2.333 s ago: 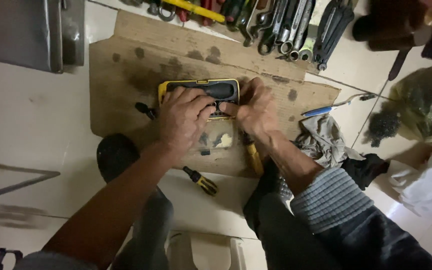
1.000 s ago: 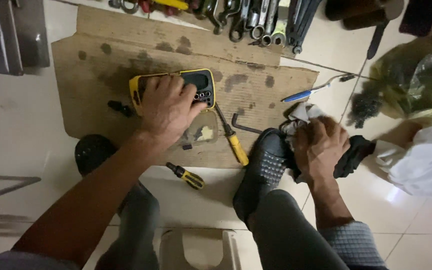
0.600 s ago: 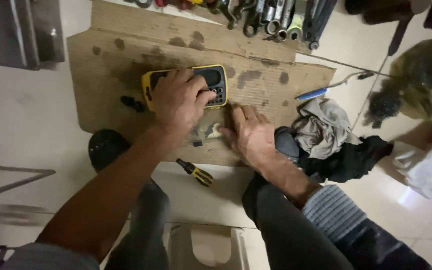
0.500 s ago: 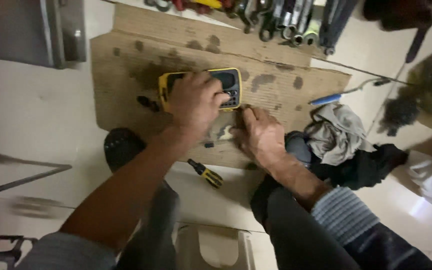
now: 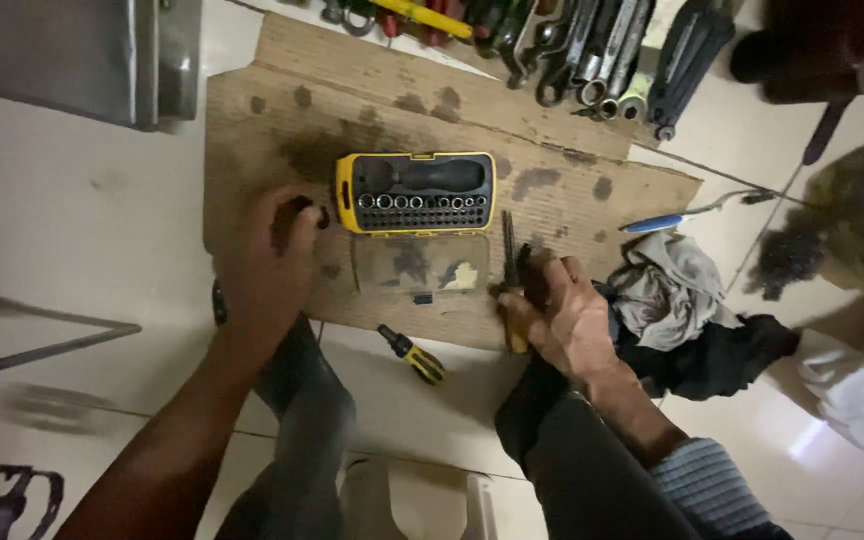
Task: Organizing screwdriver bits into a case and cleaning hands with a cloth after a repair task.
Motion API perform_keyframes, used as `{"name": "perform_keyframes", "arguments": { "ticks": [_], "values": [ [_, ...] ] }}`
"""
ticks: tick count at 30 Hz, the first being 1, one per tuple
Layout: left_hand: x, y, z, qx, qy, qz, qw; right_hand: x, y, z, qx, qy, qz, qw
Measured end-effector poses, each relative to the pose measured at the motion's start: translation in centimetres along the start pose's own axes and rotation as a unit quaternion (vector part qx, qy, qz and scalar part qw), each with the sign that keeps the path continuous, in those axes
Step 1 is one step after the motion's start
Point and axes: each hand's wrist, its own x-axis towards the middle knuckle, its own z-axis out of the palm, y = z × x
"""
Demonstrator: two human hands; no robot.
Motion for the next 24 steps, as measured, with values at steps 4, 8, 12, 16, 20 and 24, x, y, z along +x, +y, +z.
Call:
{"name": "perform_keyframes", "arguments": {
  "ticks": [4,8,12,16,20,24],
  "values": [
    [-2.0,0.9,-0.2,0.036,-0.045,-0.050,0.997,0.1,1.1,-1.1,-0.062,0.032,0.050,0.996],
    [-3.0,3.5,0.9,0.056,-0.139,-0.161,0.976,0.4,2.6,-0.6,-0.137,-0.051,0.102,0.984],
    [-3.8,2.4,2.1,0.081,-0.139,-0.170,0.972,0.7,2.5,-0.2,-0.212,-0.147,0.124,0.958],
    [-4.8,1.1,4.3,0.176,-0.136,0.081,0.972,0.7,5.3,0.9,-0.373,-0.171,-0.020,0.912],
    [-4.2,3.3,6.0,0.162,-0.075,0.389,0.904,1.9,-0.5,-2.7,-0.145,0.031,0.019,0.989],
    [-3.6,6.6,6.8,0.053,-0.107,0.259,0.958,3.0,-0.7,-3.6,0.001,0.029,0.039,0.999]
  ]
}}
